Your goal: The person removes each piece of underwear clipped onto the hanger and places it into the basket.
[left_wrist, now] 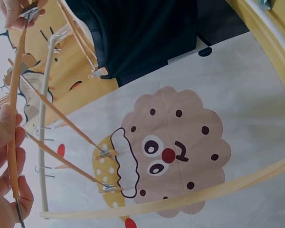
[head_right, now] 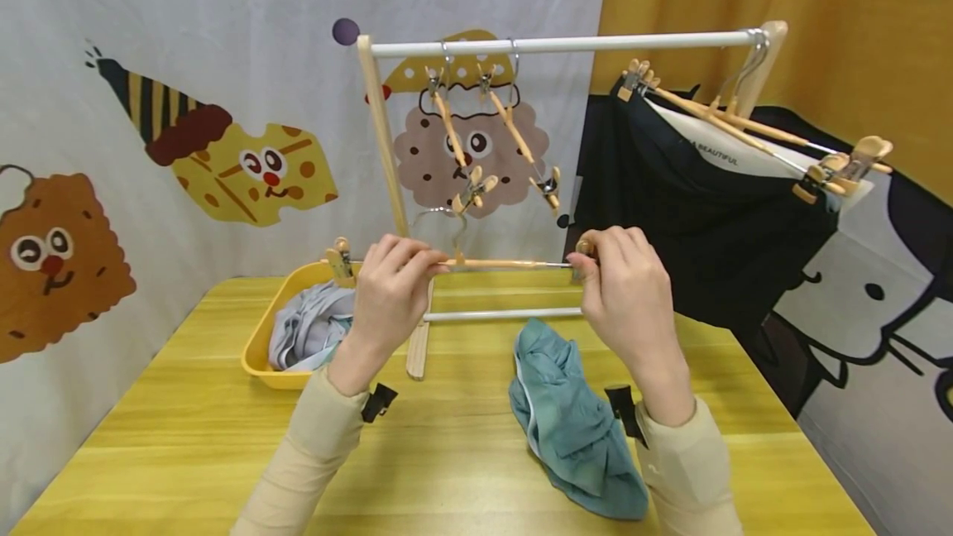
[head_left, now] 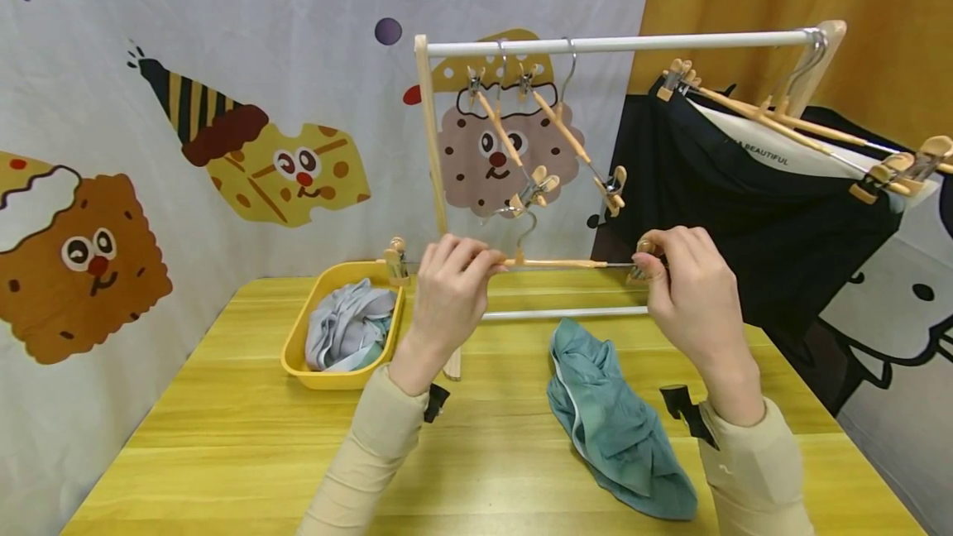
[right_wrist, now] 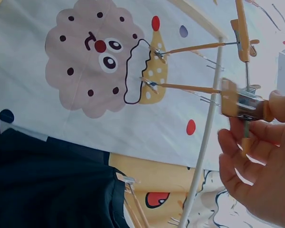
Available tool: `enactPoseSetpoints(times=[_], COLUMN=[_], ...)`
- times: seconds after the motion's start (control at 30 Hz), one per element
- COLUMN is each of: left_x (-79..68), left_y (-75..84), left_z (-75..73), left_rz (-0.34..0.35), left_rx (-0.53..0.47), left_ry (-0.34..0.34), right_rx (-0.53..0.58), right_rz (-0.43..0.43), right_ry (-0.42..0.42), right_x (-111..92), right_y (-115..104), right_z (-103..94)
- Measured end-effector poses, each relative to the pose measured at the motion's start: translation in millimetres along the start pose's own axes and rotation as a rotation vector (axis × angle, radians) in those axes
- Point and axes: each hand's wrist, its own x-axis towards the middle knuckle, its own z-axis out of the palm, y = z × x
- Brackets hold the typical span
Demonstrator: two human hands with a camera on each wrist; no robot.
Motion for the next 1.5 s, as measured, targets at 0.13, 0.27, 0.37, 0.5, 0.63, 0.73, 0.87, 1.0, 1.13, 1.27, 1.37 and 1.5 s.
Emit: enactPoseSetpoints(times=[0.13, 0.27, 0.37, 0.5, 0.63, 0.73, 0.87, 1.0, 1.13, 1.27, 1.37, 1.5], left_x=[-0.8, -1.1, -0.9, -0.4, -0.2, -0.2, -0.9, -1.3, -0.9, -0.8, -0.8, -0.8], left_y=[0.1, 0.1, 0.4, 3.4, 8.5, 11.5, 14.4, 16.9, 19.0, 20.1, 20.4, 20.6], left_z=[0.6, 0.9, 1.2, 3.2, 6.9, 9.1, 11.2, 12.9, 14.3, 15.0, 15.2, 15.5], left_rz=[-0.006, -0.016, -0.021, -0.013, 0.006, 0.015, 0.023, 0.029, 0.033, 0.032, 0.036, 0.055], left_rx=[0.01, 0.018, 0.022, 0.029, 0.043, 0.055, 0.066, 0.063, 0.056, 0.047, 0.042, 0.037], left_ry=[-0.01, -0.013, -0.01, -0.019, -0.032, -0.037, -0.055, -0.07, -0.07, -0.066, -0.066, -0.082], right_rx=[-0.04, -0.091, -0.139, -0.163, -0.145, -0.145, -0.161, -0.142, -0.103, -0.088, -0.072, -0.061], right_rz=[-0.01, -0.075, -0.13, -0.223, -0.328, -0.375, -0.405, -0.419, -0.407, -0.387, -0.379, -0.37], right_ry=[0.0, 0.04, 0.051, 0.067, 0.075, 0.061, 0.039, 0.011, -0.014, -0.049, -0.061, -0.061], right_x=[1, 1, 1, 2, 3, 2, 1, 0, 0, -1, -2, -2], right_y=[-3, -5, -4, -5, -10, -12, -15, -17, -18, -18, -16, -14], right_z=[0.1, 2.5, 4.6, 9.1, 16.3, 20.9, 25.2, 28.5, 30.5, 30.4, 30.6, 31.2])
